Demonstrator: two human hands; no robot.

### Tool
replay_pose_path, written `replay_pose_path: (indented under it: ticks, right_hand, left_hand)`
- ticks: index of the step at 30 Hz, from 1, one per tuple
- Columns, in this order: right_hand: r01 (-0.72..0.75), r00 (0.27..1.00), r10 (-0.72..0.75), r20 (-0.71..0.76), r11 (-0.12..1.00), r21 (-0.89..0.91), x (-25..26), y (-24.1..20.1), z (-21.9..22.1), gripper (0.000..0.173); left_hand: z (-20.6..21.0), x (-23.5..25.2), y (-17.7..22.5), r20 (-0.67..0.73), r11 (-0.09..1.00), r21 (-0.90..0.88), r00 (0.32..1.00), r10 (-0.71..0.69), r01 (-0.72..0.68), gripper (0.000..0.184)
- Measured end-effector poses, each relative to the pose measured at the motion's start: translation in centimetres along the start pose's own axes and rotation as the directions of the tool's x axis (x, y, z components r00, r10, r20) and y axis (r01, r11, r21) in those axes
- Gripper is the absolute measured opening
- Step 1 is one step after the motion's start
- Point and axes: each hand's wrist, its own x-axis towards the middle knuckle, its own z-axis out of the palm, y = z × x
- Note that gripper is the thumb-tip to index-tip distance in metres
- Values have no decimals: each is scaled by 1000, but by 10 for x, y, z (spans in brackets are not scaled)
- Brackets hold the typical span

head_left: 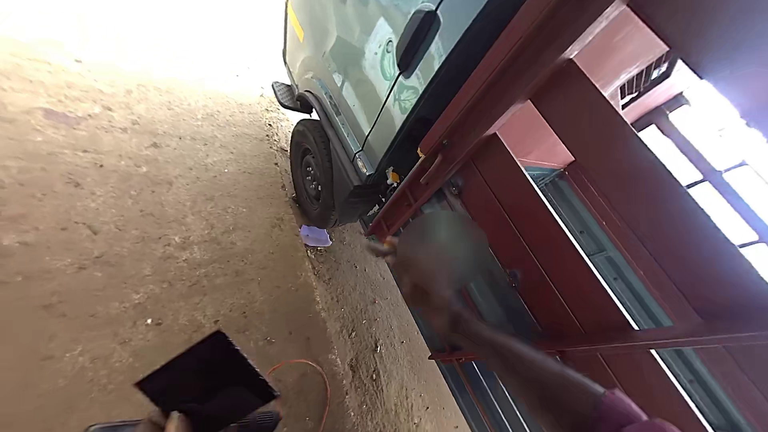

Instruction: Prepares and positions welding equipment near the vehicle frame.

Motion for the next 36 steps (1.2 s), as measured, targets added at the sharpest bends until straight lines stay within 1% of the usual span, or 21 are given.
replay_pose_path:
  ticks: [1, 2, 3, 5, 6, 8, 11, 13, 15, 17, 19, 21, 22, 23, 25, 26, 28, 30, 31, 33, 36]
  right_hand:
    - [-69, 998, 69, 4, 982, 176, -13, -22, 7, 34]
    - [-139, 990, 143, 13, 932, 336, -24, -40, 18, 33]
    - [-214, 975, 215, 52, 853, 476, -33, -57, 28, 32]
    - [-281, 950, 301, 85, 704, 652, -49, -87, 46, 32]
    - [-278, 946, 315, 74, 673, 686, -55, -99, 52, 33]
    - [-242, 948, 319, 12, 696, 676, -61, -116, 61, 35]
    - [-169, 939, 296, -177, 841, 513, -70, -127, 70, 34]
    - [-156, 929, 274, -250, 900, 408, -78, -129, 77, 19]
    - [-133, 930, 239, -279, 927, 351, -83, -128, 81, 17]
    - [-113, 937, 219, -273, 927, 357, -87, -125, 79, 19]
    - [-84, 955, 189, -230, 911, 403, -93, -117, 71, 24]
    - [-10, 977, 110, -180, 876, 483, -99, -100, 54, 30]
    - [29, 981, 78, -175, 843, 536, -105, -89, 45, 38]
    - [46, 975, 91, -202, 810, 585, -113, -77, 38, 40]
    - [-10, 938, 240, -251, 741, 671, -126, -54, 31, 34]
    - [-59, 924, 313, -220, 685, 727, -128, -42, 31, 37]
    - [-172, 928, 371, -39, 519, 837, -129, -21, 31, 52]
    - [-239, 943, 304, 137, 330, 913, -127, -8, 33, 57]
    - [-244, 951, 254, 179, 252, 937, -125, -4, 35, 56]
    - [-252, 959, 171, 225, 158, 955, -120, -1, 34, 53]
    - [-317, 945, 89, 315, 20, 948, -107, -2, 40, 58]
  left_hand:
    - [2, 11, 1, 72, 999, -31, 997, -12, 14, 27]
    - [4, 23, 3, 136, 998, -49, 990, -27, 34, 30]
    - [9, 34, 7, 184, 997, -44, 982, -51, 61, 31]
    - [22, 52, 16, 237, 993, -21, 966, -108, 116, 33]
    - [29, 60, 20, 252, 990, -10, 958, -135, 142, 33]
    - [43, 73, 27, 254, 982, 9, 950, -183, 187, 28]
    - [61, 88, 33, 270, 965, 26, 927, -259, 262, 25]
    - [73, 96, 31, 279, 954, 50, 913, -297, 295, 23]
    - [88, 103, 27, 282, 946, 74, 903, -323, 315, 23]
    - [105, 106, 24, 285, 937, 80, 893, -350, 341, 27]
    - [121, 104, 20, 290, 936, 92, 890, -351, 339, 27]
    - [133, 103, 15, 318, 947, 95, 892, -321, 307, 28]
    - [139, 101, 13, 327, 950, 98, 892, -312, 296, 28]
    - [145, 98, 12, 337, 953, 101, 891, -304, 287, 28]
    - [157, 91, 8, 360, 957, 98, 887, -291, 274, 31]
    - [163, 87, 5, 368, 959, 94, 886, -282, 266, 29]
    - [174, 81, -5, 430, 965, 67, 865, -259, 255, 22]
    - [186, 76, -13, 500, 970, 35, 837, -225, 240, 17]
    - [192, 75, -16, 529, 973, 22, 823, -205, 229, 17]
    - [198, 77, -17, 567, 975, -4, 804, -179, 221, 16]
    - [193, 95, -12, 612, 961, -17, 763, -208, 275, 15]
